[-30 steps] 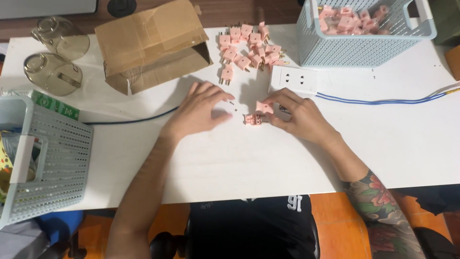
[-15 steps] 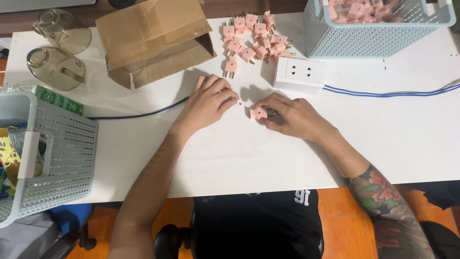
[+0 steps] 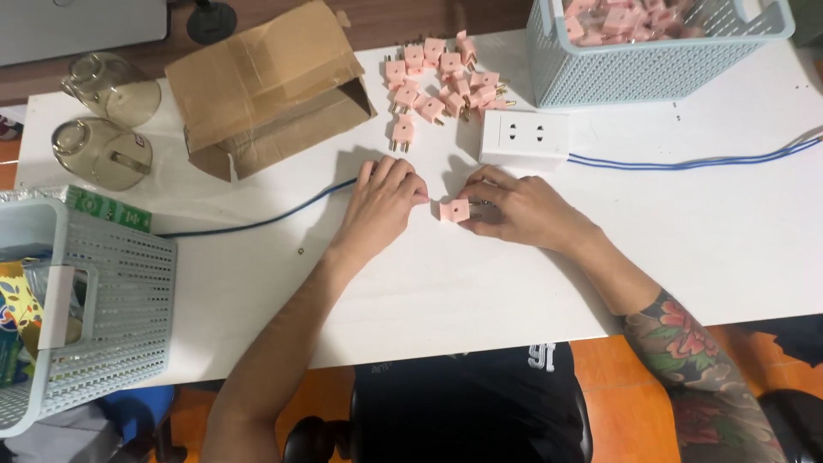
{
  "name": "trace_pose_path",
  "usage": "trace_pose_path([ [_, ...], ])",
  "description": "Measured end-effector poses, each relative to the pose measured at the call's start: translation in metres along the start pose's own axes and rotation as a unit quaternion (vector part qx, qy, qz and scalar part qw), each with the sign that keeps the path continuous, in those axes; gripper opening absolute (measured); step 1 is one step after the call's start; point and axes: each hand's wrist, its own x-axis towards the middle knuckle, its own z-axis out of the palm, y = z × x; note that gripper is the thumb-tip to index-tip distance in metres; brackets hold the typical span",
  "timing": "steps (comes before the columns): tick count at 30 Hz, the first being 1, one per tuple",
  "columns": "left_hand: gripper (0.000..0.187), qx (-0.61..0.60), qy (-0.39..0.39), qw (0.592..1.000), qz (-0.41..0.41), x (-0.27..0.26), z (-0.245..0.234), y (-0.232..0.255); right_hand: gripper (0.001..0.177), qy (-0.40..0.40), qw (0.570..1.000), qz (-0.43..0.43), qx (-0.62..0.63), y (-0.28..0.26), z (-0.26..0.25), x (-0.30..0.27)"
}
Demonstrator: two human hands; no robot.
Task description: Assembling or disassembling small pink electrical plugs using a screwdriver at a desk.
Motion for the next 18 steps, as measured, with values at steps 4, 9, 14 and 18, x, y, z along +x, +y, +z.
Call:
trace_pose_path([
  [4,0.015,-0.006,-0.017,1.000,-0.007,0.000,0.002,0.000,0.048,-0.006,1.000,-0.001,-0.013,-0.003,0.000,0.002],
  [9,0.016,-0.127,0.025,0.991,-0.022,0.000,-0.005,0.008,0.051,0.018,0.998,-0.046,-0.025,-0.003,0.010,0.000],
  [14,0.025,-0.145,0.007,0.989,0.001,0.000,-0.008,0.029,0.049,0.033,0.997,-0.063,-0.042,-0.004,0.014,-0.001],
  [18,0.019,-0.172,0.001,0.985,-0.005,0.000,-0.019,0.034,0.048,0.047,0.996,-0.066,-0.049,-0.008,0.010,-0.004],
])
